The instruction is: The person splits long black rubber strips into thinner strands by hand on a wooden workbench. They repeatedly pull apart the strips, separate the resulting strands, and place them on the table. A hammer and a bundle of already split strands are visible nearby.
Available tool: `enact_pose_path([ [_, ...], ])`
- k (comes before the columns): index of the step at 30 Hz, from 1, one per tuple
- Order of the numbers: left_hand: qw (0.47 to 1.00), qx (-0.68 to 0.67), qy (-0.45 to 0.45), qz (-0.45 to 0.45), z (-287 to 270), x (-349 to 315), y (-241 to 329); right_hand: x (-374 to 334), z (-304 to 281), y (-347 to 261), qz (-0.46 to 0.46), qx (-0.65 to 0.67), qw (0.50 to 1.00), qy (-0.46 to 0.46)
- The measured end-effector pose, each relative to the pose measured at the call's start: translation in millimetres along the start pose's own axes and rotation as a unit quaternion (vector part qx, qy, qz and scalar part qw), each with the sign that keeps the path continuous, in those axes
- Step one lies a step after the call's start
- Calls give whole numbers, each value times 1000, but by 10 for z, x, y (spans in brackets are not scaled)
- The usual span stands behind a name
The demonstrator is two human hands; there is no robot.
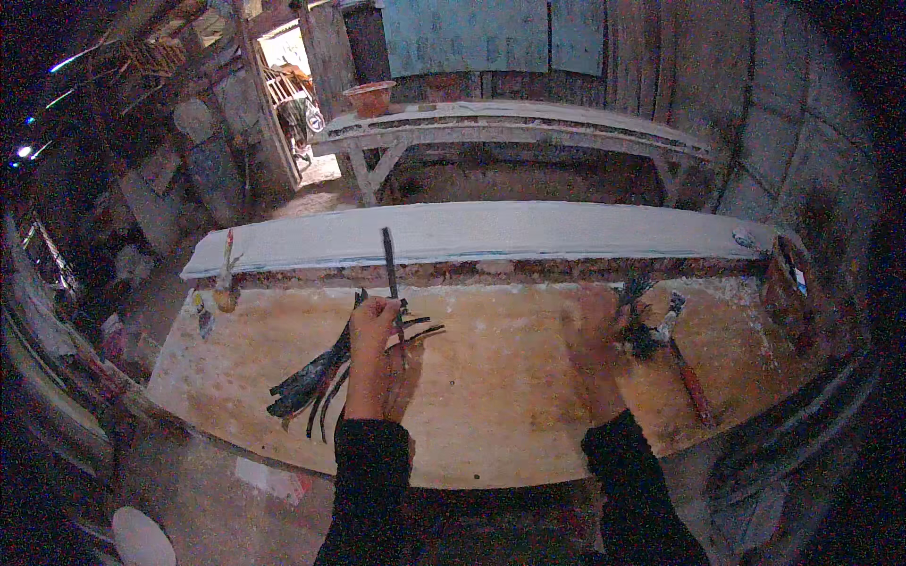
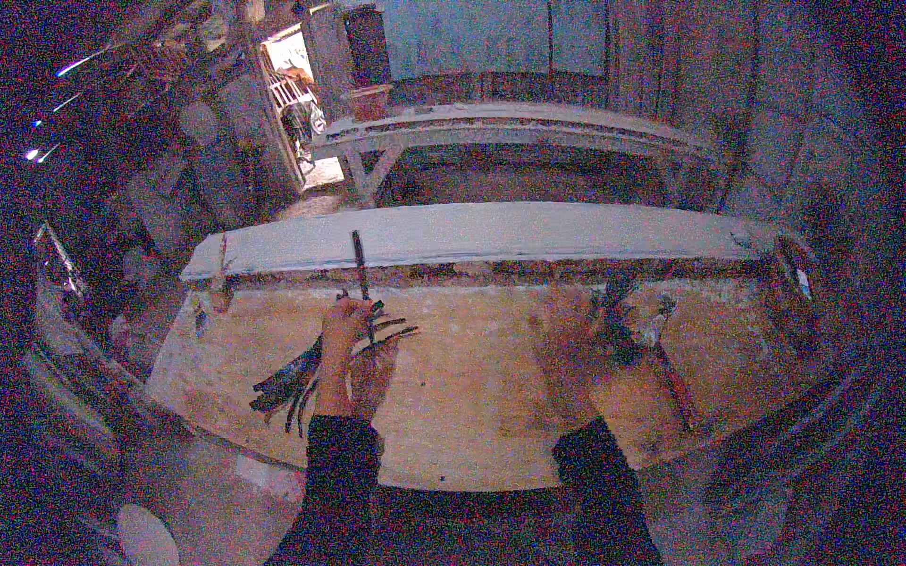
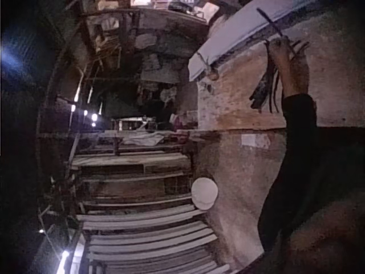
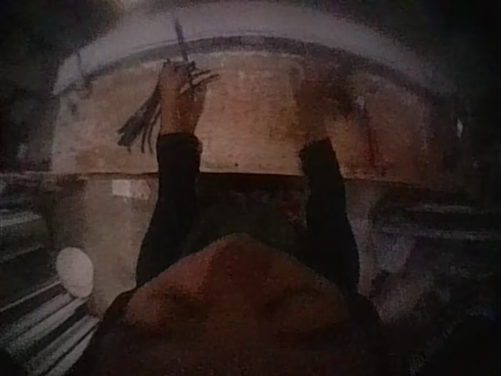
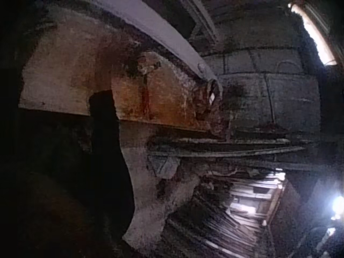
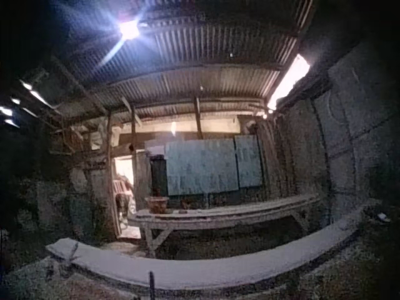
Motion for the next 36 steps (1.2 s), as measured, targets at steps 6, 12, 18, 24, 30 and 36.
enact_pose_path([
  [6, 976, -207, -72, 6, 253, -279, 414, -280, 708, -569, 350, 463, 755, -307],
  [12, 943, -266, -197, 23, 935, -582, 377, -347, 912, -547, 291, 524, 761, -249],
  [18, 947, -7, -101, 304, 862, -924, 727, -348, 986, -264, 375, 597, 663, -251],
  [24, 925, -36, -178, 335, 936, -828, 603, -451, 1139, -288, 398, 617, 620, -276],
  [30, 848, -382, -365, -30, 1091, -854, 543, -404, 1076, -305, 412, 665, 556, -279],
  [36, 812, -447, -338, -162, 1097, -889, 551, -413, 1077, -313, 413, 665, 560, -271],
])
Point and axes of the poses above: each hand's wrist, its own x-axis towards the middle knuckle, its own z-axis out of the palm, y = z × x, the point moved 5 cm from there along x, towards the middle knuckle, and after that the axes turned 15 degrees about x, right-handed, at the moved point
